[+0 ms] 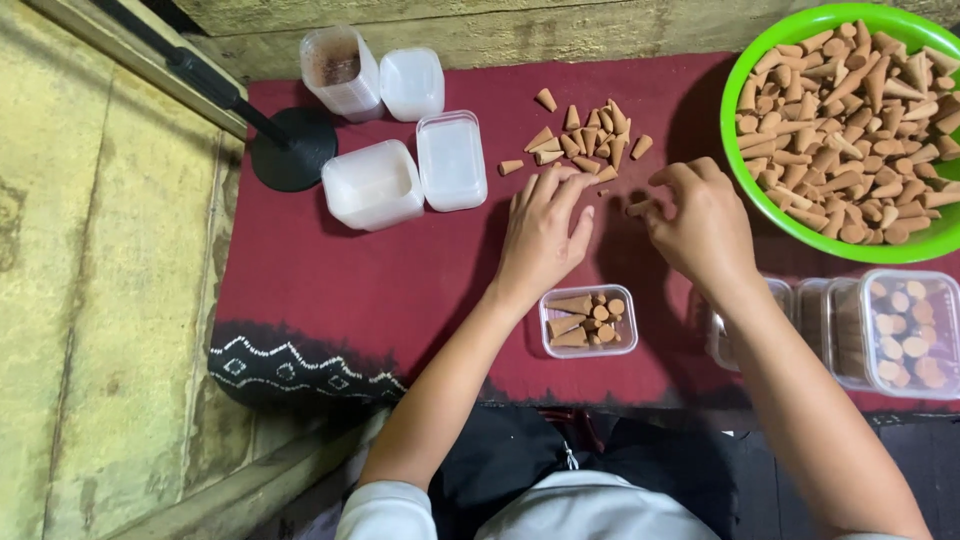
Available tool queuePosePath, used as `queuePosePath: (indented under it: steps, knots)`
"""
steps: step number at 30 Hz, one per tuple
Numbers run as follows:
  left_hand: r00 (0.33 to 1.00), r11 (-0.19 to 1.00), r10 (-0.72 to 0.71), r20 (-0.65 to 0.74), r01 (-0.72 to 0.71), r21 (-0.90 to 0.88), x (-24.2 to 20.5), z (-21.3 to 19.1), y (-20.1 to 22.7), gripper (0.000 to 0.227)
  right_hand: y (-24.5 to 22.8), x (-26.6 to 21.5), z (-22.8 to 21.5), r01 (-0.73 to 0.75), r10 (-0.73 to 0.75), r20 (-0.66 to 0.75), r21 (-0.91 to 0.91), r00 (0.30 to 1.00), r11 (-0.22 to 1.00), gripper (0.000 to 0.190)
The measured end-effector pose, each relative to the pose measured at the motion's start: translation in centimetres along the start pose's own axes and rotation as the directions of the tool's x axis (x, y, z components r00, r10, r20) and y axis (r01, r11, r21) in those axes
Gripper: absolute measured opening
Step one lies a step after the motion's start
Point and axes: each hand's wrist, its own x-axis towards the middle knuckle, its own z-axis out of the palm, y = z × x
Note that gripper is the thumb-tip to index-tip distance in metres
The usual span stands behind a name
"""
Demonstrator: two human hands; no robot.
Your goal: The person sorts small brown cone-shaped items from a green bowl into small clear plastic containers on a red tablecloth. They handle the cones by hand, placing them into containers and closing the lids.
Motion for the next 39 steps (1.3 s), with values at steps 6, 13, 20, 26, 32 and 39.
queuePosePath:
  steps: [6,13,20,26,32,39]
  knots:
    - [1.000,1.000,-0.013,0.026,0.013,-0.005,1.6,1.2,-1.5,0.032,-0.6,1.7,0.9,-0.002,0.020,0.134,-0.134,0.991,0.991,0.026]
    - [0.999,0.999,-0.026,0.044,0.027,-0.021,1.3,2.0,-2.6,0.031,1.6,2.3,4.5,0.066,0.012,0.238,-0.317,0.971,0.946,0.022]
    - [1.000,0.997,-0.029,0.002,0.030,-0.071,0.5,-0.2,-1.8,0.027,-2.5,-0.2,0.3,0.141,-0.094,0.216,-0.217,0.972,0.966,0.015]
    - [0.996,0.989,-0.053,-0.070,0.042,-0.143,-1.7,-2.8,-0.3,0.022,-4.3,-5.5,-3.5,0.187,-0.203,0.132,0.126,0.970,0.974,0.013]
    - [0.988,0.968,-0.109,-0.111,0.080,-0.236,-4.8,-5.2,2.2,0.023,-5.0,-10.6,-4.5,0.153,-0.171,0.001,0.446,0.985,0.882,0.016]
    - [0.979,0.946,-0.167,-0.116,0.127,-0.297,-8.2,-5.6,4.8,0.025,-4.1,-13.2,-2.9,0.201,-0.172,-0.105,0.439,0.979,0.876,0.015]
